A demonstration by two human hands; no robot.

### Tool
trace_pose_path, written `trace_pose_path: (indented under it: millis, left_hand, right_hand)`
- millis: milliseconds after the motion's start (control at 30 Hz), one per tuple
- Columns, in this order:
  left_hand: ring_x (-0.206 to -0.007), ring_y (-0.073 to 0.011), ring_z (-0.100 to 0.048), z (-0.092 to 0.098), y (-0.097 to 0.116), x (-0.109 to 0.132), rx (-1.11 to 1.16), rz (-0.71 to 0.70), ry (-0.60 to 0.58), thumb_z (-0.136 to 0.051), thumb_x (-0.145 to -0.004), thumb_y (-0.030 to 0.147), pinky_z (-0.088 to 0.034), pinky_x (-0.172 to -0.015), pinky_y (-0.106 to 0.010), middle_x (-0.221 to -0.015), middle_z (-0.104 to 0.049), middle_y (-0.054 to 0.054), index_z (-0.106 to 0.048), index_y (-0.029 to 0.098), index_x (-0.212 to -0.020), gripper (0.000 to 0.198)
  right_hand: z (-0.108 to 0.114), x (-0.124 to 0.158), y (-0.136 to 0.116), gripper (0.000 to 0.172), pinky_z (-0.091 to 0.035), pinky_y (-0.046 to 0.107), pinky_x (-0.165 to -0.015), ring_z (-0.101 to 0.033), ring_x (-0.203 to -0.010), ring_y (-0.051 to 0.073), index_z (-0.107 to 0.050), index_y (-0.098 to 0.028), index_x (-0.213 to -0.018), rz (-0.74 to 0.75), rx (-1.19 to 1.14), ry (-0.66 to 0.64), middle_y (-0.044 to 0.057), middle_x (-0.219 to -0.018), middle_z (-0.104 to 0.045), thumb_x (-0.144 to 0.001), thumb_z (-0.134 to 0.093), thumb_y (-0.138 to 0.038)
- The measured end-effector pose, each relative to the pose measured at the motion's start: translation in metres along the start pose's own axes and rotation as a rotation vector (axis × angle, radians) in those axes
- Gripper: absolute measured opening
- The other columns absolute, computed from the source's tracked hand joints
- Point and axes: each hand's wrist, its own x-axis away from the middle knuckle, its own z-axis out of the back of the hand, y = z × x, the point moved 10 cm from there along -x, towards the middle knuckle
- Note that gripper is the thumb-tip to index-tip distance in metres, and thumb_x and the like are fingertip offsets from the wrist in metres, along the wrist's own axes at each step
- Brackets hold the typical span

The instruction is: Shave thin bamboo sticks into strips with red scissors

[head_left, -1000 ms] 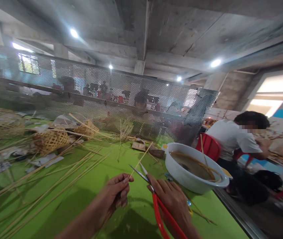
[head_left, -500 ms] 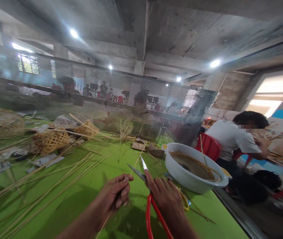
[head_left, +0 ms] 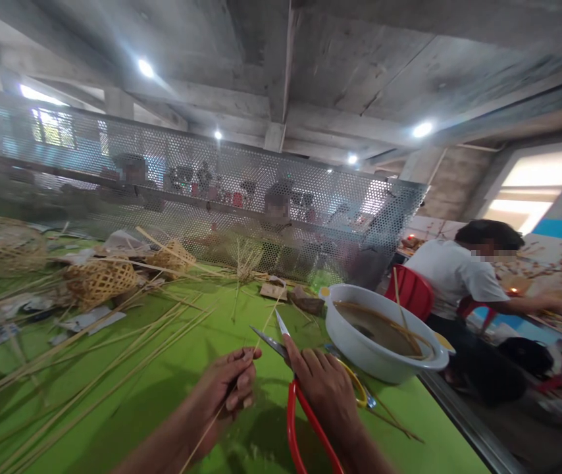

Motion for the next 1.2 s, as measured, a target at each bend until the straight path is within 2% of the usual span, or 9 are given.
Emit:
trace_pose_path:
  millis: [400,667,767,867,1033,1133,1200]
  left_hand:
    - [-0.028,0.0005,-0.023,-0.004,0.001,0.007,0.064,0.029,0.091,-0.061,-0.082,0.018,-0.036,-0.037,-0.017,-0.048,-0.042,0.01,-0.062,0.01,-0.088,0.01]
    - [-0.03,0.0006,-0.024,-0.018,0.007,0.021,0.137,0.018,0.16,-0.054,-0.084,0.01,-0.038,-0.039,-0.016,-0.046,-0.04,0.01,-0.063,0.008,-0.086,0.01]
    - [-0.03,0.0005,-0.024,-0.02,-0.002,0.034,0.146,0.057,0.177,-0.062,-0.079,0.013,-0.035,-0.037,-0.015,-0.045,-0.04,0.01,-0.063,0.01,-0.08,0.003]
    - [-0.03,0.0006,-0.02,-0.022,-0.013,0.044,0.107,0.102,0.12,-0.073,-0.071,0.022,-0.031,-0.033,-0.015,-0.044,-0.04,0.01,-0.063,0.013,-0.079,0.016]
    - [-0.031,-0.0018,-0.026,-0.009,-0.002,0.032,-0.015,-0.039,0.125,-0.071,-0.072,0.031,-0.037,-0.038,-0.017,-0.045,-0.042,0.009,-0.063,0.015,-0.082,0.021]
    - [-0.032,-0.003,-0.025,-0.008,0.002,0.02,-0.108,-0.026,0.094,-0.065,-0.078,0.033,-0.038,-0.04,-0.018,-0.044,-0.04,0.01,-0.062,0.016,-0.087,0.019]
    - [-0.033,-0.0029,-0.023,-0.009,0.003,0.015,-0.157,-0.001,0.064,-0.061,-0.081,0.032,-0.039,-0.043,-0.019,-0.045,-0.04,0.01,-0.061,0.016,-0.09,0.018]
  right_hand:
    - [-0.007,-0.001,0.003,0.044,-0.032,0.034,-0.063,-0.05,-0.067,0.018,-0.04,-0.016,-0.135,-0.012,-0.017,-0.011,0.001,-0.075,-0.056,-0.091,-0.044,-0.01]
    - [-0.002,-0.004,0.001,0.047,-0.036,0.034,-0.062,-0.051,-0.066,0.018,-0.038,-0.017,-0.137,-0.006,0.035,-0.003,0.001,-0.073,-0.055,-0.091,-0.043,-0.008]
    - [-0.007,0.0,0.018,0.05,-0.038,0.034,-0.06,-0.053,-0.065,0.02,-0.036,-0.017,-0.138,-0.079,0.038,-0.008,0.002,-0.074,-0.055,-0.09,-0.038,-0.005]
    - [-0.01,0.005,0.041,0.05,-0.042,0.032,-0.061,-0.056,-0.069,0.021,-0.033,-0.019,-0.14,-0.208,0.016,0.005,0.003,-0.078,-0.058,-0.092,-0.033,-0.006]
    - [-0.007,0.0,0.032,0.042,-0.048,0.031,-0.064,-0.06,-0.07,0.02,-0.035,-0.019,-0.14,-0.205,-0.173,0.058,0.004,-0.08,-0.062,-0.098,-0.033,-0.024]
    - [0.0,-0.002,0.026,0.037,-0.05,0.029,-0.066,-0.064,-0.072,0.018,-0.047,-0.024,-0.132,-0.193,-0.289,0.098,0.004,-0.085,-0.067,-0.099,-0.033,-0.032]
    - [0.001,0.0,0.03,0.035,-0.052,0.028,-0.067,-0.066,-0.076,0.018,-0.052,-0.026,-0.127,-0.225,-0.378,0.086,0.004,-0.091,-0.069,-0.099,-0.034,-0.035]
